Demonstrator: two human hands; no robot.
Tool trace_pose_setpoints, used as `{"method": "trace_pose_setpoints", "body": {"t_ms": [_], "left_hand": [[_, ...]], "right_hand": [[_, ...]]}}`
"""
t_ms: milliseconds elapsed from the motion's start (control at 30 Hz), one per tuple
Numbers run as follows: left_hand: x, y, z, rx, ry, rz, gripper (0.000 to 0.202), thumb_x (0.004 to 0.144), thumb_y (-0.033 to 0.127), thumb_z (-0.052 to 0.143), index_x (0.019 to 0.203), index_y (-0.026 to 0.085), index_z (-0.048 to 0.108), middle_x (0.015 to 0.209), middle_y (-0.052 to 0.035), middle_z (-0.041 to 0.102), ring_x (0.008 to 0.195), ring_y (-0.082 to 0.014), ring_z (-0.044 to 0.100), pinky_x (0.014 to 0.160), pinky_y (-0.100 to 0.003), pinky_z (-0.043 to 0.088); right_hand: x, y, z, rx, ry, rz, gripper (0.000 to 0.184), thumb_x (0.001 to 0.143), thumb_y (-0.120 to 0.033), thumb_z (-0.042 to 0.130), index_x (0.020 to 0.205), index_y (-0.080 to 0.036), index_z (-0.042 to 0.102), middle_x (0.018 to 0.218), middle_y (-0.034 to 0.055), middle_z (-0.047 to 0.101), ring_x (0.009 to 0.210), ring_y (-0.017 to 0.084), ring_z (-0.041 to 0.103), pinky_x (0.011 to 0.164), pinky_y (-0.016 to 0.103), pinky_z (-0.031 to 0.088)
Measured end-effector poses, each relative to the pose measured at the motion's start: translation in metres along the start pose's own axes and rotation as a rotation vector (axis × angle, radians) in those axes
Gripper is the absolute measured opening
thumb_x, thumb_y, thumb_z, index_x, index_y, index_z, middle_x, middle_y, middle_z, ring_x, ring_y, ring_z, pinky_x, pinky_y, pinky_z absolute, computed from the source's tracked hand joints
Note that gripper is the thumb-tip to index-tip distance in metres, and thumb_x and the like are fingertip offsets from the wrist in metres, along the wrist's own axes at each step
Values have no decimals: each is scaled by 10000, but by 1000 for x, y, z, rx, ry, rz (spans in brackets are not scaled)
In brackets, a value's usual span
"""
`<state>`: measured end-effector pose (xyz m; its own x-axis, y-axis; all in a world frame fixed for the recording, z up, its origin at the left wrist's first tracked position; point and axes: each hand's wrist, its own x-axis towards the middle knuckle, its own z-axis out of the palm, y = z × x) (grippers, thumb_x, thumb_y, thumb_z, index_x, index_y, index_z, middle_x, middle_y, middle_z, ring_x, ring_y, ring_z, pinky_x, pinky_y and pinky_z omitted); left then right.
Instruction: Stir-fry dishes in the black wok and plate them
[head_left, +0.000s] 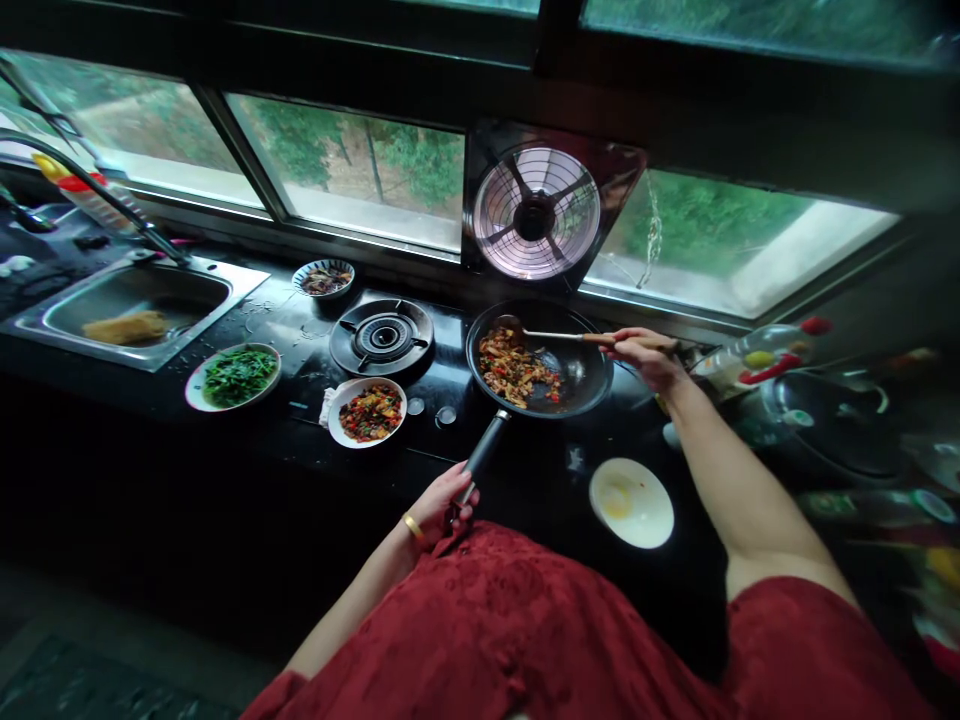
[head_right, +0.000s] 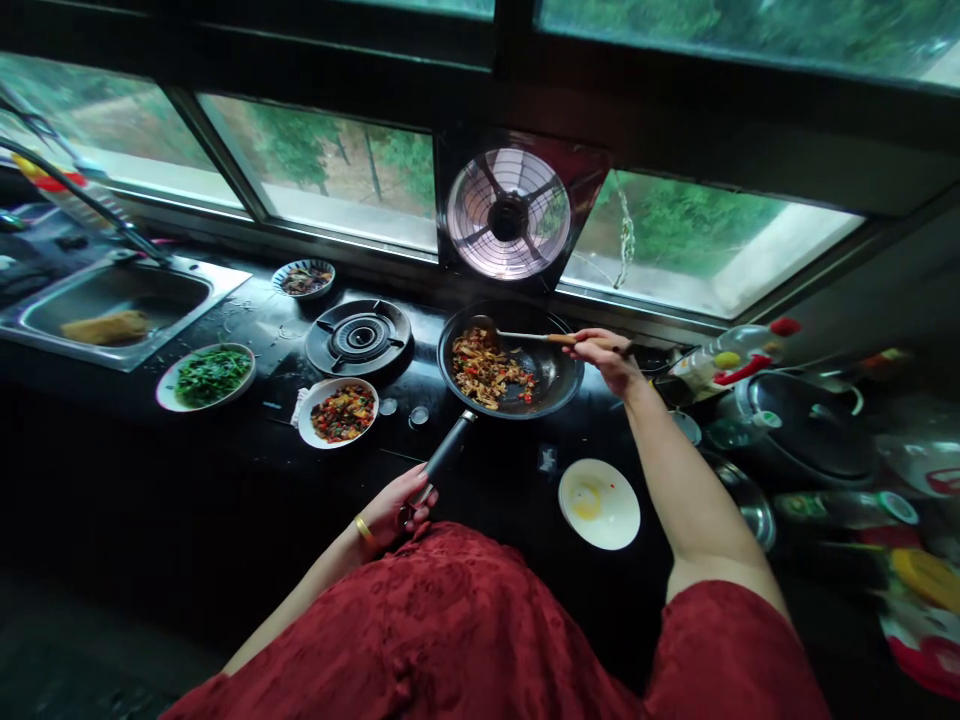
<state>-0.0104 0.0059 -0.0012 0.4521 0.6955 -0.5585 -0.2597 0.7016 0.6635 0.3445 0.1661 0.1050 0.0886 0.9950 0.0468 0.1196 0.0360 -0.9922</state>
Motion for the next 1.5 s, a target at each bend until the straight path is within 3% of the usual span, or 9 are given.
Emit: {"method": "trace_pose_setpoints", "body": {"t_ms": [167, 333, 667, 900, 1067, 1133, 1267, 1400, 1500], "left_hand": [[0, 0, 0, 1, -13, 5, 551, 752, 454, 608, 1192, 196, 398, 658, 19, 520, 404, -51, 417, 311, -116, 245], [-1, 1, 1, -9, -16, -7, 567, 749, 450, 616, 1203, 199, 387, 662, 18, 526, 408, -53, 423, 319, -117, 236], [-2, 6, 1, 13, -20, -37, 540, 761, 437, 605, 1194, 208, 378, 668, 20, 525, 410, -55, 427, 320, -116, 258], [0, 2, 0, -9, -13, -37, 558, 777, 429, 591, 1234, 216, 350, 671, 20, 528, 407, -60, 434, 316, -118, 261], [2, 0, -1, 0, -1, -28, 519, 804, 466, 544, 1220, 212, 364, 677, 8, 554, 410, -74, 467, 323, -133, 306], [-1, 1, -2, 5, 23, -58, 498, 828, 526, 474, 1184, 186, 402, 725, -28, 589, 452, -95, 525, 355, -156, 366], [-8, 5, -3, 55, 54, -47, 546, 819, 517, 501, 1232, 176, 395, 824, -73, 620, 562, -135, 605, 446, -200, 451], [-6, 6, -2, 74, 30, -26, 598, 810, 416, 558, 1308, 183, 323, 840, -84, 624, 580, -138, 609, 449, -198, 447], [-3, 6, 0, 49, 18, -26, 588, 810, 402, 555, 1305, 190, 319, 774, -47, 601, 497, -104, 547, 375, -162, 378]], "right_hand": [[-64, -58, -13, -446, -472, -256, 181, 725, -315, 680, 874, -215, 697, 1189, 59, 606, 1080, 255, 576, 960, 367, 475], [-116, -95, -37, -698, -669, -410, 238, 778, -230, 623, 990, -317, 684, 1267, -10, 549, 1059, 218, 591, 884, 297, 528], [-80, -31, 9, -681, -301, -501, 169, 767, -254, 603, 916, -217, 675, 1158, 66, 621, 1087, 239, 574, 970, 378, 463], [-98, -39, 1, -783, -573, -533, 177, 794, -224, 554, 923, -228, 676, 1237, 43, 574, 1054, 208, 595, 872, 297, 519], [-81, -16, 10, -821, -331, -567, 142, 770, -233, 573, 868, -204, 671, 1105, 80, 647, 1071, 243, 583, 932, 384, 490], [-79, -11, 20, -775, -335, -565, 146, 770, -221, 570, 874, -193, 669, 1145, 91, 627, 1081, 240, 577, 932, 382, 488], [-104, -51, 9, -704, -508, -527, 164, 776, -211, 578, 908, -222, 675, 1179, 58, 611, 1034, 207, 606, 879, 314, 524], [-129, -106, -18, -716, -533, -496, 240, 742, -215, 627, 956, -303, 691, 1165, 5, 619, 1021, 213, 612, 852, 279, 543], [-124, -108, -14, -718, -561, -431, 181, 750, -252, 624, 914, -268, 698, 1093, 25, 655, 982, 216, 629, 797, 264, 558]]}}
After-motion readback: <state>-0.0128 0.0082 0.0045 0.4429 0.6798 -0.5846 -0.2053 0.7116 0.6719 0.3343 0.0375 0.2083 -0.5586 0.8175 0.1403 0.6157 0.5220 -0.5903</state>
